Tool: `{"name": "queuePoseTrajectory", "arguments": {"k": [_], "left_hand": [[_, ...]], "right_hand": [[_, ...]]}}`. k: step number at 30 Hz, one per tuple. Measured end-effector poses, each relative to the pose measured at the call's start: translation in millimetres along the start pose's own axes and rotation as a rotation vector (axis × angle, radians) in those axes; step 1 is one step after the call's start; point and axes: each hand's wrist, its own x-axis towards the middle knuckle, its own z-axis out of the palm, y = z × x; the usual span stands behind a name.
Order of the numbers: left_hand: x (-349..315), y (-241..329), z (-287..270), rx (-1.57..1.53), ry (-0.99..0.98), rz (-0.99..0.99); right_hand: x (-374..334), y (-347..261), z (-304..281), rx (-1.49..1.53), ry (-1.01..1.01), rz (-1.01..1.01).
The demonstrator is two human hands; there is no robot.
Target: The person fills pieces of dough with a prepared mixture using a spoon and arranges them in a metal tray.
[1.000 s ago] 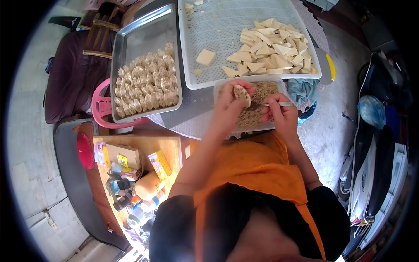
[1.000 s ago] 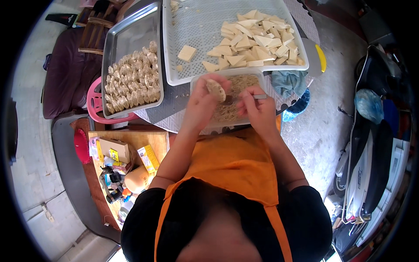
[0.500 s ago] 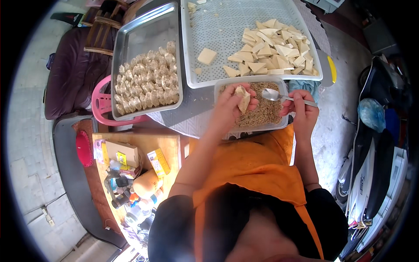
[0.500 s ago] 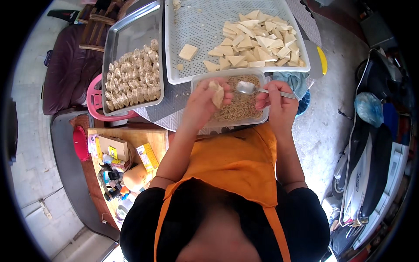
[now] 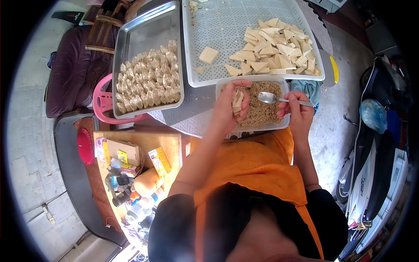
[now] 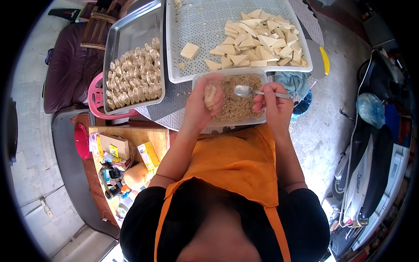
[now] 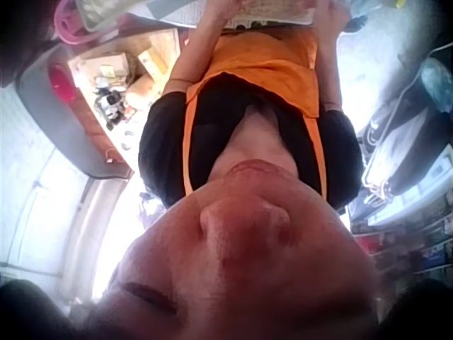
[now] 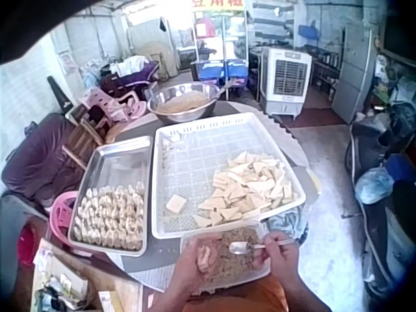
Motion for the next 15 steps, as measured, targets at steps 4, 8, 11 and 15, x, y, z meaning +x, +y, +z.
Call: {"name": "queuePoseTrajectory", "arguments": {"k": [4,8,11,15], "left_hand": [[0,-3,-3,0.142,0.004,0.010],[2,-9,-8,0.097,0.013,0.025],[9,-21,-34,0.008,-0.096,0.003],[13,-8,-10,-0.108,-0.081,0.016]], "right_hand": [[1,2,2,-0.013,-0.003,0.006],[-1,4,5,-0.036,-0.011,-0.002],[-3,7,6,-0.054,-0.010,0.018],[-3,10,9,-0.080,-0.029,0.031]]}}
